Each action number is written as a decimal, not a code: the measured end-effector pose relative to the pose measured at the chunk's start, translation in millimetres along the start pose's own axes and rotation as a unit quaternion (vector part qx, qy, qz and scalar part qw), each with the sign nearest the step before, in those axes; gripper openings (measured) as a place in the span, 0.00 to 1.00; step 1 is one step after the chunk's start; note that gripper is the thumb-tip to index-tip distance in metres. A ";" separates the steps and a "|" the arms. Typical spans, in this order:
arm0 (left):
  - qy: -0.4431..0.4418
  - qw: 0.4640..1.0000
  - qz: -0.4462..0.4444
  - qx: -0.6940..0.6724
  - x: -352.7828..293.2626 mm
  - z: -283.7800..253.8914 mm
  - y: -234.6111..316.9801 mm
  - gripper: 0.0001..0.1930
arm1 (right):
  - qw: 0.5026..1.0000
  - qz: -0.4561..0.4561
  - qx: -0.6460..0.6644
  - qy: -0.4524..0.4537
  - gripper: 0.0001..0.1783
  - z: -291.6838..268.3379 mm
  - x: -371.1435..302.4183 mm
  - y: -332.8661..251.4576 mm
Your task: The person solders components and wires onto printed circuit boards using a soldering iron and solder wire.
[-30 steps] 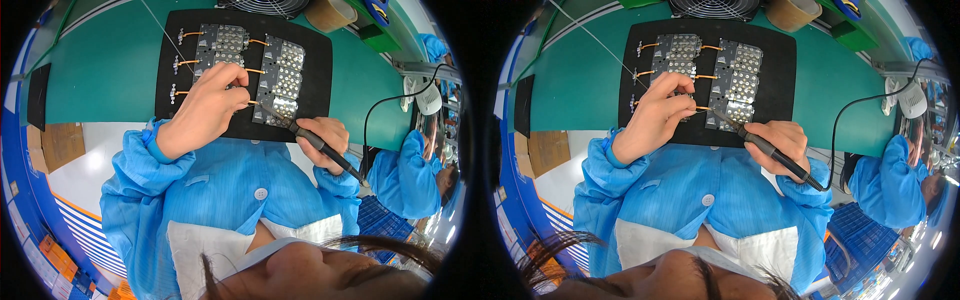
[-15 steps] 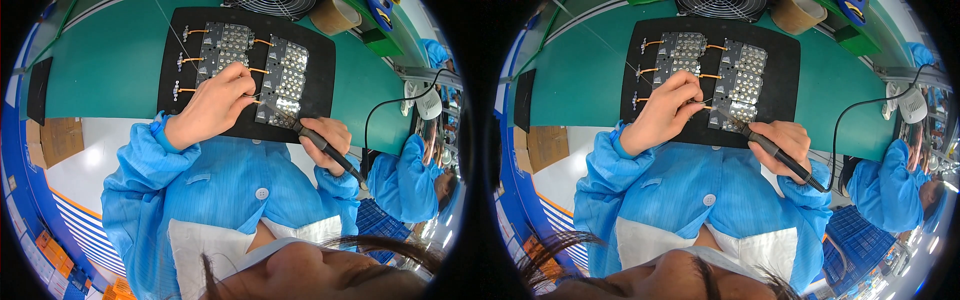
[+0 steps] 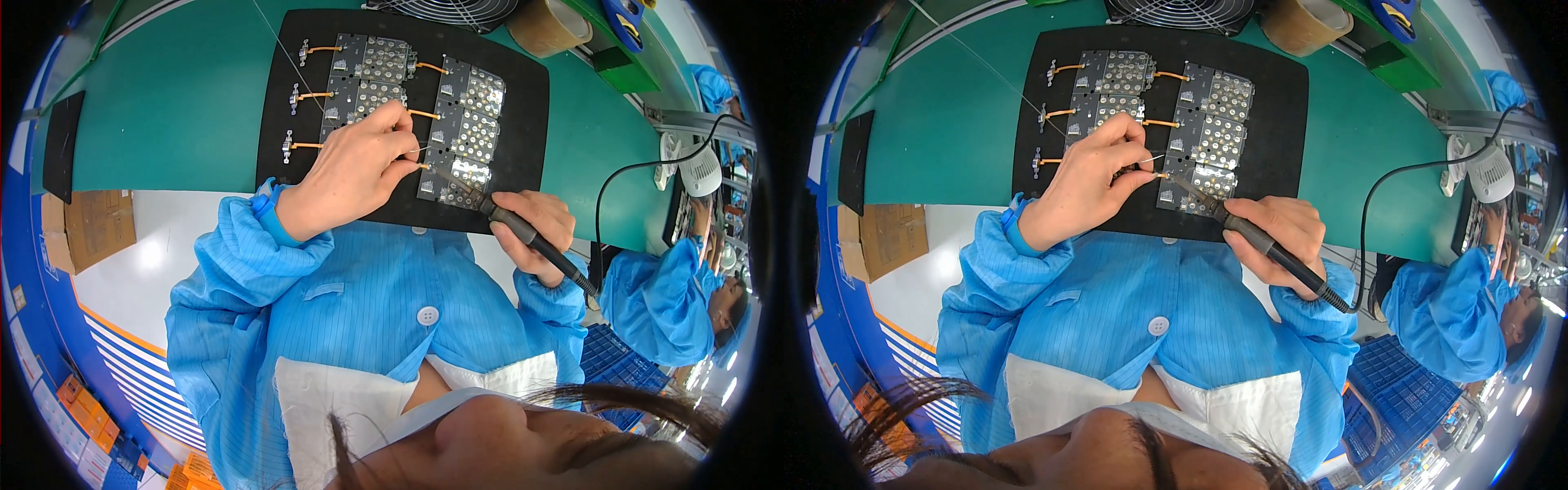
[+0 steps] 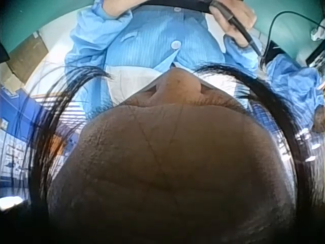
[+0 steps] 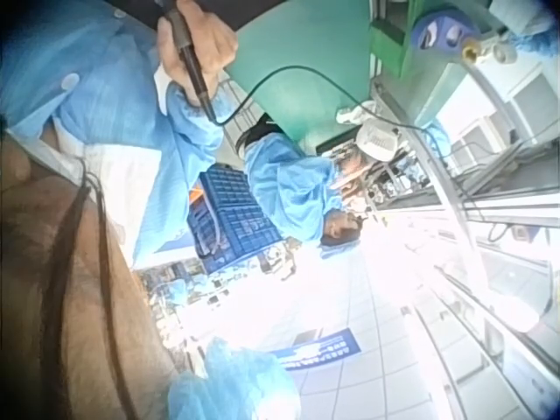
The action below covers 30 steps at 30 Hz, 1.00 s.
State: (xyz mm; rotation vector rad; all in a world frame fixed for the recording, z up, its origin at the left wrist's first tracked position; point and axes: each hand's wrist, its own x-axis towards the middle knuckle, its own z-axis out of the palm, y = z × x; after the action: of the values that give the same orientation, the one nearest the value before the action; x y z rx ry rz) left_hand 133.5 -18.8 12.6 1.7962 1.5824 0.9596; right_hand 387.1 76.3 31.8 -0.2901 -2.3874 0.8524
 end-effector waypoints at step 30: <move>0.013 1.000 0.006 -0.005 -1.1 2.1 -2.0 0.05 | 0.999 0.029 0.017 0.006 0.15 -1.6 1.0 1.7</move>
State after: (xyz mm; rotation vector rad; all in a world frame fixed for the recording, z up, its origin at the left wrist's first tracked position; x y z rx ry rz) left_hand 134.0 -19.5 9.6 1.7951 1.5821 0.9982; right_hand 387.3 78.8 32.2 -0.3526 -2.3600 0.9151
